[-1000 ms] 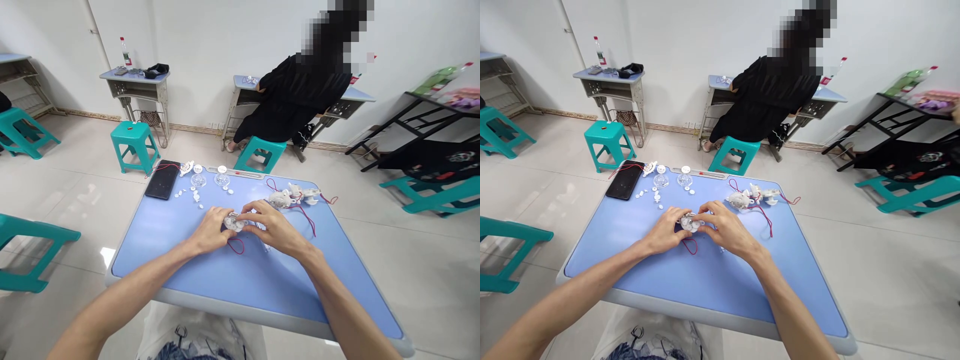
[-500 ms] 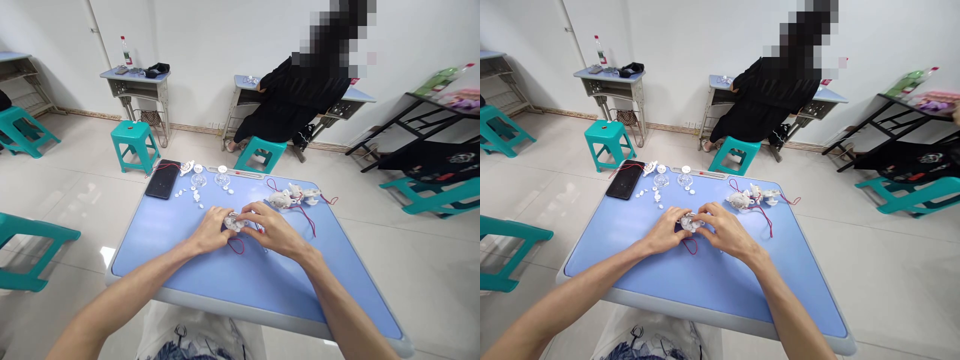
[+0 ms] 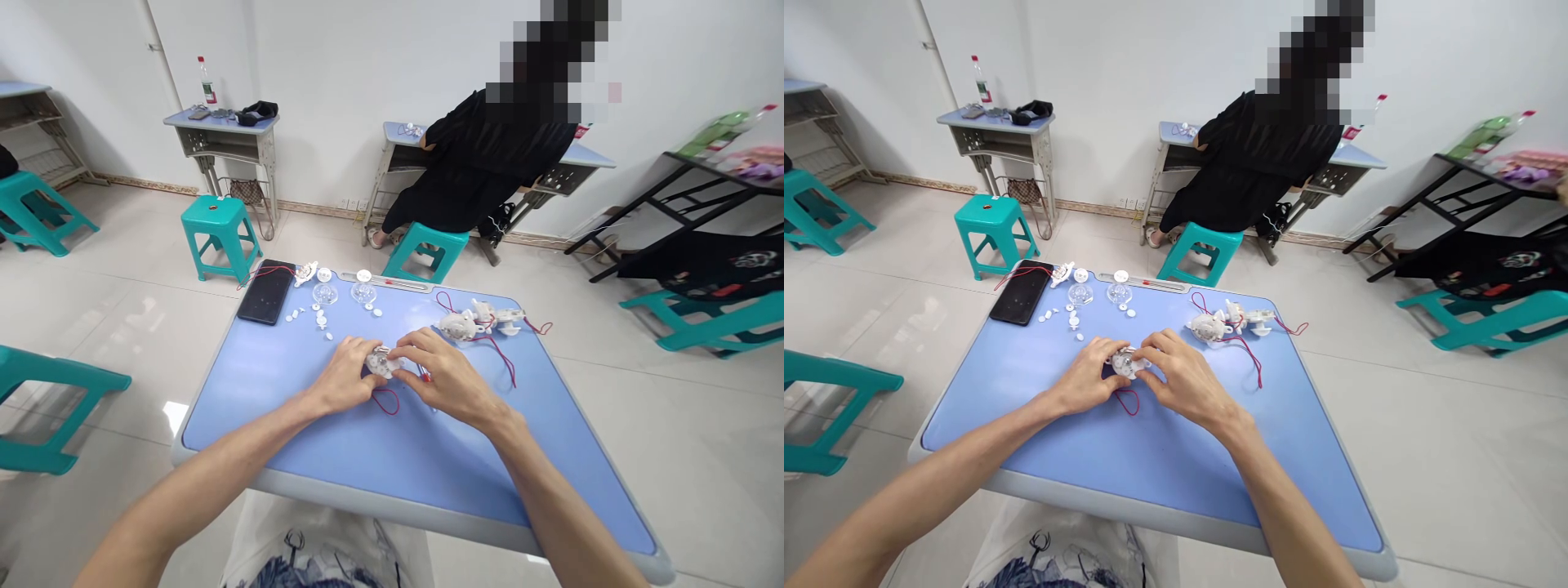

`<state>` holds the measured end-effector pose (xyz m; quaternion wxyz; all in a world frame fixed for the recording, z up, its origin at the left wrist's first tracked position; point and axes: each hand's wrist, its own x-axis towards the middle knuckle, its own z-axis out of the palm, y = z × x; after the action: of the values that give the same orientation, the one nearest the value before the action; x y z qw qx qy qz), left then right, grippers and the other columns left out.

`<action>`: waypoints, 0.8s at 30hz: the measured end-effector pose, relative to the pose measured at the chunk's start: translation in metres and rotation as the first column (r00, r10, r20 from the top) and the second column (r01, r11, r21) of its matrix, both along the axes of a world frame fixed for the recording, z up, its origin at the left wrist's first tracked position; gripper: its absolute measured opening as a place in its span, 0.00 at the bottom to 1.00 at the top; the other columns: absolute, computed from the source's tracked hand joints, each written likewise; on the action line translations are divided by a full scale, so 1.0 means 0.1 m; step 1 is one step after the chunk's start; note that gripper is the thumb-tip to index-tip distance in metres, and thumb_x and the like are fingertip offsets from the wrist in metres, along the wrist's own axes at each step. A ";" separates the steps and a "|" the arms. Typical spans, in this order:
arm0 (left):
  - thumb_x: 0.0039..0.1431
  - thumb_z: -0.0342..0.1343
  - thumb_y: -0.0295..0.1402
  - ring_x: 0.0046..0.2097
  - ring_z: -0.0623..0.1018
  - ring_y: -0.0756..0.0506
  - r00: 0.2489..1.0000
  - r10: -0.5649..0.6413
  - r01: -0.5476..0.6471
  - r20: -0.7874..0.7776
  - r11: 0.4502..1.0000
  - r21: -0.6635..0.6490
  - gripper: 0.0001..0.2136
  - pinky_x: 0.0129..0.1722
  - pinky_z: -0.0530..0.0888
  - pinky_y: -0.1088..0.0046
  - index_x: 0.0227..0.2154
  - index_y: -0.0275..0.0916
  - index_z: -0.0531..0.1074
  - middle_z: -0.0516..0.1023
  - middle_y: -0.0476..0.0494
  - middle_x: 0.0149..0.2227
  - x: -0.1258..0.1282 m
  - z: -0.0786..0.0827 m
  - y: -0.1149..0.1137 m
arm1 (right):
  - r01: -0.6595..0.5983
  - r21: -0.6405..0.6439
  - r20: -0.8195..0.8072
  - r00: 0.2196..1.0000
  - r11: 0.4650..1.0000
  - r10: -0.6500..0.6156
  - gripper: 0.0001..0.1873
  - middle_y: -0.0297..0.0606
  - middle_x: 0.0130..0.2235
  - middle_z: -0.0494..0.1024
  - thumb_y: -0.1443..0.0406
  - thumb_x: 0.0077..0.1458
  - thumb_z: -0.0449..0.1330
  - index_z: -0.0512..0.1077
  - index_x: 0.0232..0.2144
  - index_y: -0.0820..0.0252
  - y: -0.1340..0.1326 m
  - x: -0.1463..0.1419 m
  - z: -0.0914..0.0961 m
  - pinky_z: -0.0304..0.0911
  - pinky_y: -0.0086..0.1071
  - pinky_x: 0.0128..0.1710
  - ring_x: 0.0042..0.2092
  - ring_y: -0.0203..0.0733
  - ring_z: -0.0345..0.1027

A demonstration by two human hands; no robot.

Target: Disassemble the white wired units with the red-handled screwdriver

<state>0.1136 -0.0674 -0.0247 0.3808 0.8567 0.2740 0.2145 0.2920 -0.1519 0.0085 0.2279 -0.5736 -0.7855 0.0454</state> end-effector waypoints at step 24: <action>0.51 0.63 0.28 0.49 0.72 0.40 1.000 0.006 -0.006 0.008 1.000 0.002 0.21 0.52 0.70 0.60 0.49 0.38 0.70 0.75 0.41 0.46 0.00 0.00 -0.01 | 0.018 -0.072 -0.039 0.999 0.997 -0.021 0.10 0.42 0.40 0.74 0.69 0.59 0.57 0.74 0.43 0.59 -0.02 -0.02 0.05 0.66 0.42 0.41 0.42 0.46 0.64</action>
<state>0.1133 -0.0684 -0.0250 0.3804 0.8554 0.2747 0.2192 0.2898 -0.1538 0.0139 0.2230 -0.5881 -0.7730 0.0827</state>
